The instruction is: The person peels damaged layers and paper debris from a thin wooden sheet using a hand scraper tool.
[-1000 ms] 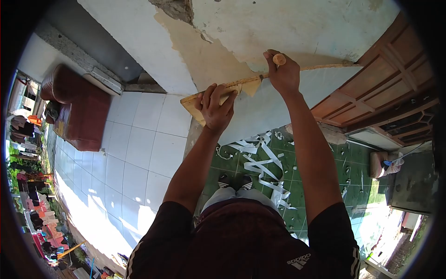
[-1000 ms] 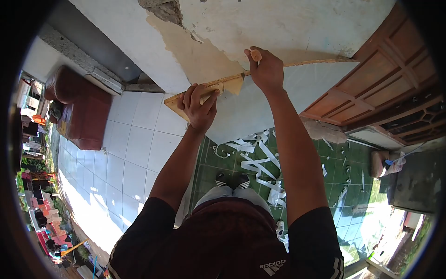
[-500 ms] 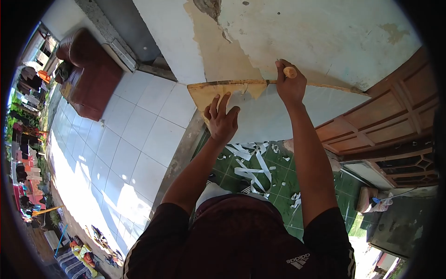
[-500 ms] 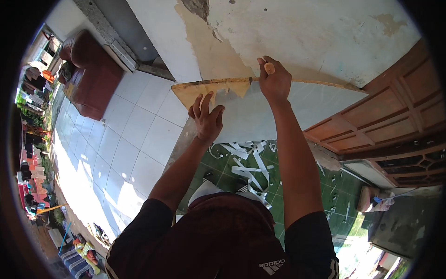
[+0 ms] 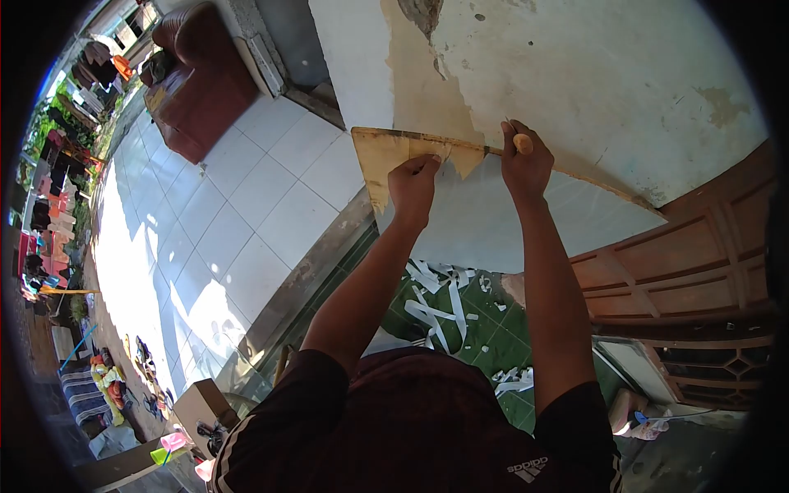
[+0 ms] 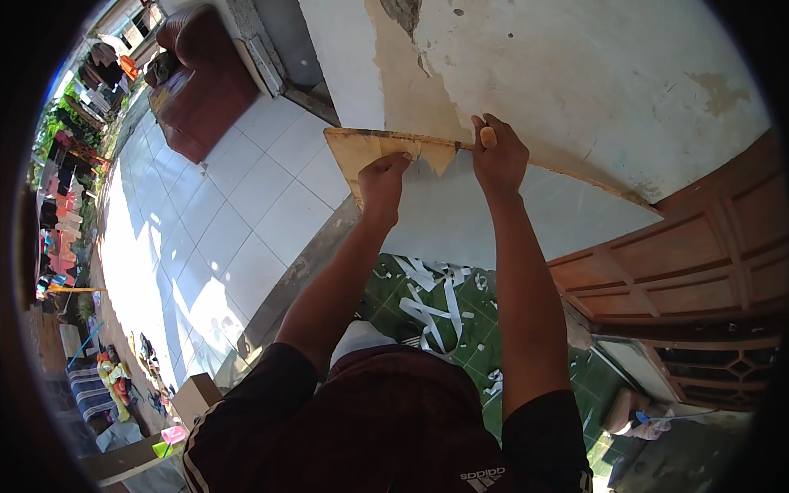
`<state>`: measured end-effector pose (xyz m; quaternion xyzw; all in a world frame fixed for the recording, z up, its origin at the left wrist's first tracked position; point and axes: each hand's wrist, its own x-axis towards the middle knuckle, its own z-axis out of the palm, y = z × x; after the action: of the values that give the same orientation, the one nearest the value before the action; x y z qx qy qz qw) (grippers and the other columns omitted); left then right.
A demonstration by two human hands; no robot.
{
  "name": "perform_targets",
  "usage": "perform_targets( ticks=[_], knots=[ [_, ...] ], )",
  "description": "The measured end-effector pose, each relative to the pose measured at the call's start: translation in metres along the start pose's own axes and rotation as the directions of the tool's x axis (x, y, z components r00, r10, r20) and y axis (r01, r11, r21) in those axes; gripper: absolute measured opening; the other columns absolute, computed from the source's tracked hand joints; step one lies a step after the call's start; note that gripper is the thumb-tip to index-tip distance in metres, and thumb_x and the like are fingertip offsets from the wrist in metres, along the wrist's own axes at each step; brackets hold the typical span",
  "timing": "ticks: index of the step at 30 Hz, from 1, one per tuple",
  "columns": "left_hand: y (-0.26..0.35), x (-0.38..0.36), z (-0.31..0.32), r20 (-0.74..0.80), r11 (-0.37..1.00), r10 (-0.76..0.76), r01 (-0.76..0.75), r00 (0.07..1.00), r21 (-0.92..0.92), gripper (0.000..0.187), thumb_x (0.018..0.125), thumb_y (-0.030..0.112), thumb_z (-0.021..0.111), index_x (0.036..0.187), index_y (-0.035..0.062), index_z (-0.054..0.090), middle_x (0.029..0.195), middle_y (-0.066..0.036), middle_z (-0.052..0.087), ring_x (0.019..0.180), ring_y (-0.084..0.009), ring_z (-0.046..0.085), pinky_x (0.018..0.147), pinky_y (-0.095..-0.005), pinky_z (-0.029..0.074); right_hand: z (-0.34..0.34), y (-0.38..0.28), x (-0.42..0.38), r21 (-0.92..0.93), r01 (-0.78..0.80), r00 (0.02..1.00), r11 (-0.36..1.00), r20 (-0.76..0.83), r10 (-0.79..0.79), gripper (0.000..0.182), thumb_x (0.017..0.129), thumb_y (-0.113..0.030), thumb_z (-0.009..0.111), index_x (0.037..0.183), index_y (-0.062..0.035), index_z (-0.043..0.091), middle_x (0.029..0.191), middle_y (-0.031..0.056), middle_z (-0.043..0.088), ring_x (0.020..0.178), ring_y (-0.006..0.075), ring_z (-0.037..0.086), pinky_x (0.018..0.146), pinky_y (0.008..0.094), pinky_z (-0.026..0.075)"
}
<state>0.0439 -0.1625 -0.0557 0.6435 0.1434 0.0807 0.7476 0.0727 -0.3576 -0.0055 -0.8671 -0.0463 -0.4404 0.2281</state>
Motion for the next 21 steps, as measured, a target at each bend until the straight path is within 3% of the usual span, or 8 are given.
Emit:
perform_targets(
  ticks=[4, 7, 10, 13, 16, 21],
  knots=[
    [0.013, -0.003, 0.003, 0.005, 0.996, -0.093, 0.093, 0.996, -0.01, 0.031, 0.087, 0.021, 0.083, 0.104, -0.0052, 0.08, 0.095, -0.008, 0.075, 0.091, -0.0172, 0.065, 0.086, -0.0337, 0.049, -0.001, 0.0, -0.001, 0.024, -0.004, 1.0, 1.0, 0.014, 0.003, 0.025, 0.1, -0.027, 0.075, 0.107, -0.003, 0.076, 0.1, 0.0164, 0.078, 0.088, 0.0351, 0.077, 0.077, 0.0421, 0.062],
    [0.023, -0.005, 0.007, -0.039, 0.989, -0.147, 0.148, 0.988, 0.024, 0.033, 0.086, 0.021, 0.083, 0.106, -0.0046, 0.08, 0.097, -0.008, 0.075, 0.091, -0.0176, 0.065, 0.086, -0.0342, 0.05, -0.002, -0.002, -0.001, 0.027, -0.007, 1.0, 1.0, 0.01, 0.007, 0.024, 0.1, -0.026, 0.075, 0.107, -0.0031, 0.076, 0.099, 0.0164, 0.078, 0.088, 0.035, 0.077, 0.077, 0.0418, 0.062],
    [0.016, -0.005, 0.013, -0.083, 0.991, -0.127, 0.122, 0.988, -0.06, 0.032, 0.086, 0.021, 0.082, 0.107, -0.0035, 0.08, 0.097, -0.008, 0.075, 0.09, -0.0175, 0.065, 0.086, -0.0343, 0.05, -0.002, -0.003, 0.0, 0.02, -0.01, 1.0, 1.0, 0.007, 0.01, 0.024, 0.1, -0.026, 0.074, 0.106, -0.0028, 0.076, 0.097, 0.0164, 0.078, 0.087, 0.0347, 0.077, 0.077, 0.0416, 0.062],
    [0.008, -0.004, 0.018, -0.142, 0.997, -0.058, 0.049, 0.988, -0.063, 0.031, 0.087, 0.018, 0.08, 0.105, -0.0073, 0.08, 0.089, -0.011, 0.076, 0.083, -0.0164, 0.066, 0.077, -0.0337, 0.052, 0.0, 0.0, 0.0, 0.022, 0.019, 1.0, 1.0, -0.003, -0.019, 0.025, 0.101, -0.027, 0.073, 0.106, -0.0022, 0.077, 0.096, 0.0169, 0.078, 0.086, 0.0348, 0.076, 0.076, 0.0419, 0.062],
    [-0.002, -0.002, 0.016, -0.107, 0.99, -0.089, 0.076, 0.99, -0.123, 0.027, 0.086, 0.019, 0.08, 0.102, -0.0021, 0.079, 0.089, -0.003, 0.07, 0.081, -0.0132, 0.06, 0.076, -0.0307, 0.048, -0.001, 0.001, 0.001, -0.006, 0.038, 0.999, 0.999, -0.006, -0.038, 0.023, 0.099, -0.024, 0.077, 0.104, -0.0014, 0.076, 0.095, 0.0158, 0.078, 0.083, 0.0342, 0.077, 0.073, 0.0401, 0.062],
    [-0.019, -0.01, 0.004, -0.098, 0.989, -0.122, 0.113, 0.988, -0.092, 0.025, 0.087, 0.019, 0.08, 0.1, -0.0023, 0.079, 0.082, 0.0, 0.066, 0.074, -0.0104, 0.055, 0.068, -0.0299, 0.045, 0.006, 0.008, -0.001, -0.068, 0.125, 0.991, 0.99, -0.033, -0.127, 0.02, 0.099, -0.022, 0.077, 0.102, -0.0021, 0.075, 0.093, 0.0145, 0.078, 0.08, 0.0325, 0.076, 0.07, 0.0393, 0.062]
  ],
)
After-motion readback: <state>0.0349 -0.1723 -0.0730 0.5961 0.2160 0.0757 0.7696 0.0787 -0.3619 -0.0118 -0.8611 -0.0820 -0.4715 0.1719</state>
